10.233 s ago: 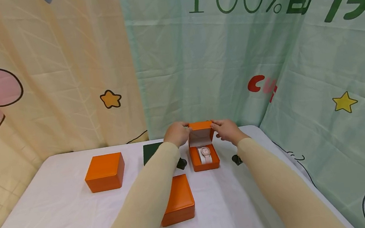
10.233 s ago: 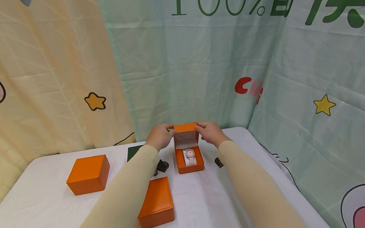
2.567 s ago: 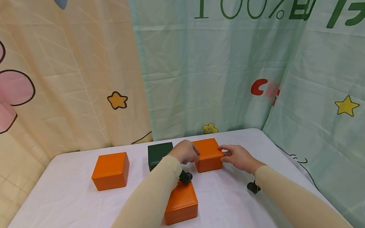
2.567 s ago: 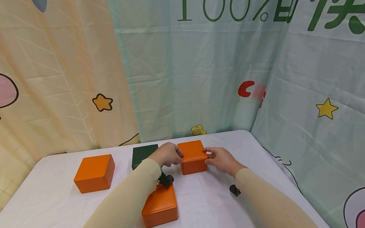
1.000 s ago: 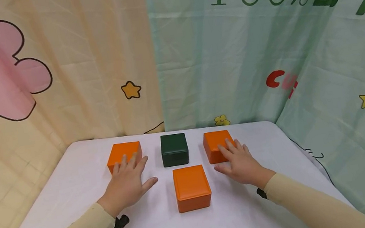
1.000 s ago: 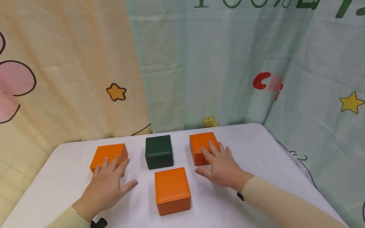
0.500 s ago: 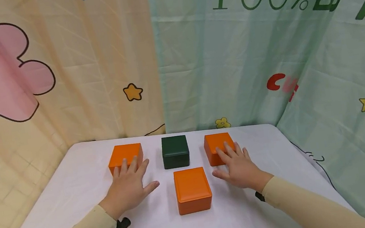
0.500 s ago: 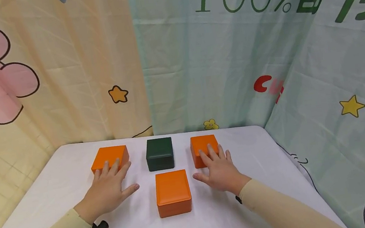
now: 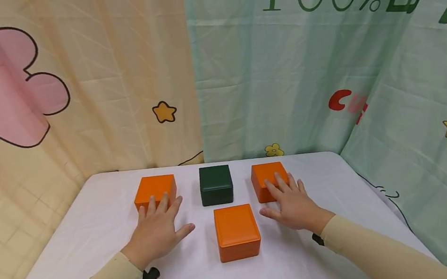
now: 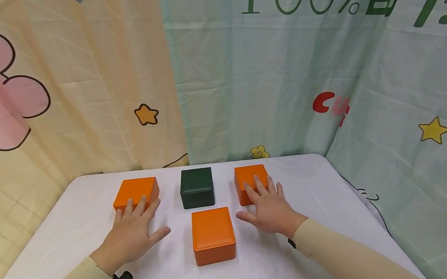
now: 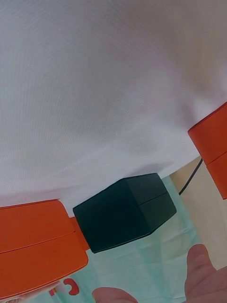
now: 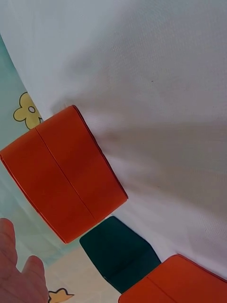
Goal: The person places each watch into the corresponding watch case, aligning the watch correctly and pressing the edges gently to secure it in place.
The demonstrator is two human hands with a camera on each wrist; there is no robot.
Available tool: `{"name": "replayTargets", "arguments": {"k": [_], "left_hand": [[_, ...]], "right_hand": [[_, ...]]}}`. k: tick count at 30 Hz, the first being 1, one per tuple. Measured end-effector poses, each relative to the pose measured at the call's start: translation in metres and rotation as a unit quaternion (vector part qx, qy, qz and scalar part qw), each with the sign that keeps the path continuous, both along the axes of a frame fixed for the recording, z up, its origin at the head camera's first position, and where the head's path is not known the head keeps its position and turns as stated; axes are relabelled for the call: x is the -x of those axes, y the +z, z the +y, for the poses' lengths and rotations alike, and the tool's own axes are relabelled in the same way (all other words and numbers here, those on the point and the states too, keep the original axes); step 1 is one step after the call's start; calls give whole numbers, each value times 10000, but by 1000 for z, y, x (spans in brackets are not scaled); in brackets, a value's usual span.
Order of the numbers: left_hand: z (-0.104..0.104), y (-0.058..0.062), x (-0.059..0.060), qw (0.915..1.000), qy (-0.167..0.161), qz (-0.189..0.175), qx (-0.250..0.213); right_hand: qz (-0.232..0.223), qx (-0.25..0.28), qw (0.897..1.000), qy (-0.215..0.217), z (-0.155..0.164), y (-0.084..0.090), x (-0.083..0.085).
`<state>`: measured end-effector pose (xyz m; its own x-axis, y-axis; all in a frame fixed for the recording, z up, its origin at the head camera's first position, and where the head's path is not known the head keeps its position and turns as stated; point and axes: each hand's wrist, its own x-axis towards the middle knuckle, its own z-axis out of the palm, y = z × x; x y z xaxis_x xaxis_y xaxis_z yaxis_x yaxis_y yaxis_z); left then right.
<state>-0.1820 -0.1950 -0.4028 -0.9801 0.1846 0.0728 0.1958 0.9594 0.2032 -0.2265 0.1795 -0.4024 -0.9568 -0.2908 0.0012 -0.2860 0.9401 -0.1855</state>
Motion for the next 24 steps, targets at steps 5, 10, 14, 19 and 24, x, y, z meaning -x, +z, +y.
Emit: {"name": "replayTargets", "arguments": {"k": [5,10,14,19,24], "left_hand": [[0,0,-1,10000,-7,-1,-7],[-1,0,-2,10000,-16,22,26],[-2,0,-1,10000,10,18,49],[-1,1,-3,10000,10,-17,49],[-1,1,-5,10000,9,-17,30]], "right_hand": [[-36,5,10000,4,-1,0,-1],[-52,-25,10000,-7,-1,-1,-1],[-18,-49,10000,-18,-1,-2,0],[-8,-89,10000,-33,-1,-3,-1],[12,-130,9999,-51,-1,-5,-1]]}}
